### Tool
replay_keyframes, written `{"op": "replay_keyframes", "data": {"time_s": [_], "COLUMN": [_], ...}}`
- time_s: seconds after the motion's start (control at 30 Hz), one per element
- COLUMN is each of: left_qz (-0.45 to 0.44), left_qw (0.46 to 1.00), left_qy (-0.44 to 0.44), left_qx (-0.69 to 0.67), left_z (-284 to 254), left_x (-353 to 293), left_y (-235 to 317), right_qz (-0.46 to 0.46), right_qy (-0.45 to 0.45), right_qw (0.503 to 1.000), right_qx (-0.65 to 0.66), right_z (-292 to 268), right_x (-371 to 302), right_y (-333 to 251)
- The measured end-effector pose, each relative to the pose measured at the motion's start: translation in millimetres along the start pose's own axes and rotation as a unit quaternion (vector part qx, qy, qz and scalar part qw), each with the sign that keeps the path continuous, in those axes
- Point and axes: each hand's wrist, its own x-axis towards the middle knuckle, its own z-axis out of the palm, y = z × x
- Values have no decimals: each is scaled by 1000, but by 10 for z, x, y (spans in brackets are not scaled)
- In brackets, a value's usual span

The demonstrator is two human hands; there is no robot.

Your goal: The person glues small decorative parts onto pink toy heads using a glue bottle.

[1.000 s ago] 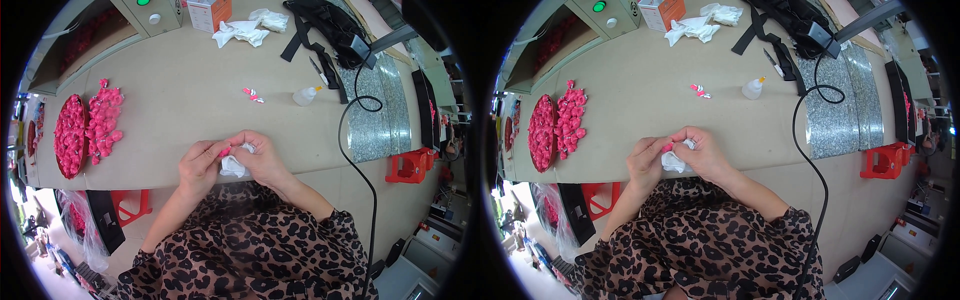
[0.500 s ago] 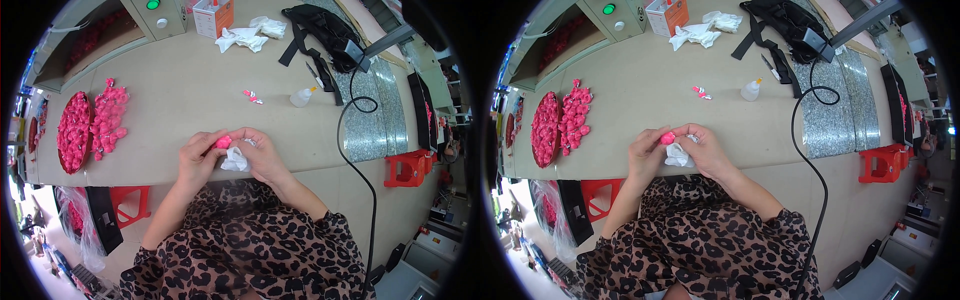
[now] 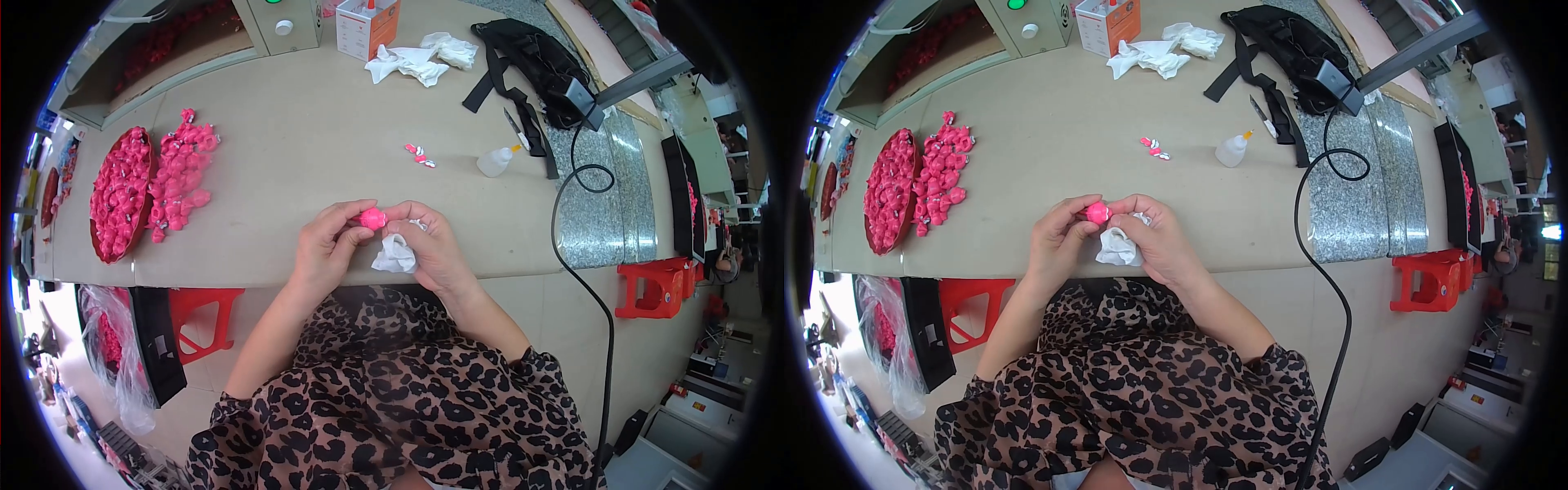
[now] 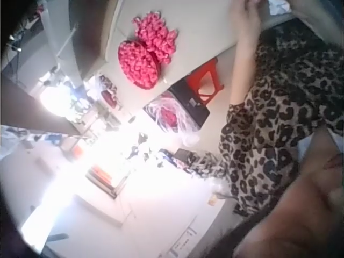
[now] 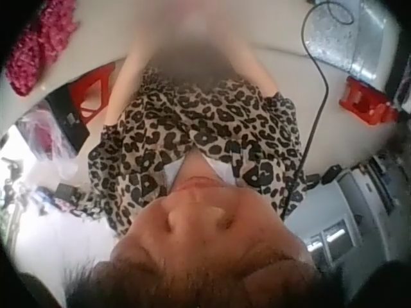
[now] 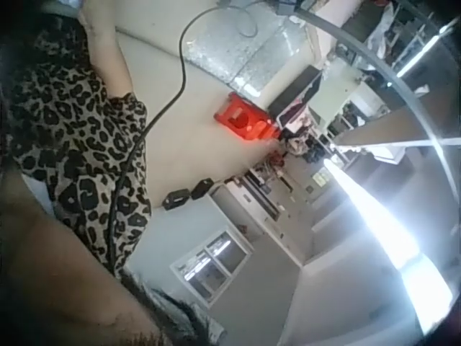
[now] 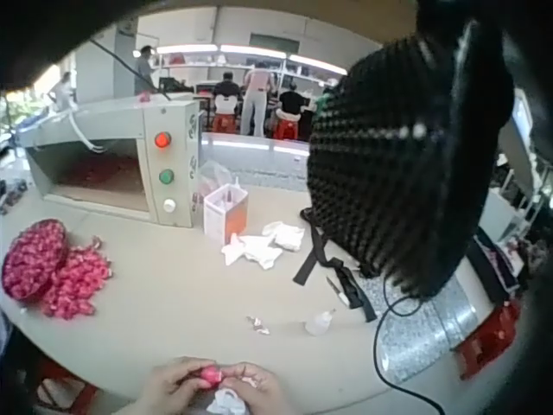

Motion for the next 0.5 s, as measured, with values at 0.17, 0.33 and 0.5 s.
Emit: {"op": "replay_keyframes", "data": {"time_s": [0.17, 0.33, 0.5], "left_qz": [60, 89, 97], "left_qw": [998, 994, 993], "left_qy": [4, 2, 8], "left_qx": [13, 59, 73], "left_z": [12, 4, 1], "left_x": [28, 26, 20], "left_y": [46, 25, 42], "right_qz": [-13, -43, -38], "right_qy": [5, 12, 14], "right_qw": [999, 996, 995], "right_qx": [-37, -82, -88], "right_z": [68, 34, 28], "right_x": [-20, -22, -20], "right_y": [10, 63, 62]}}
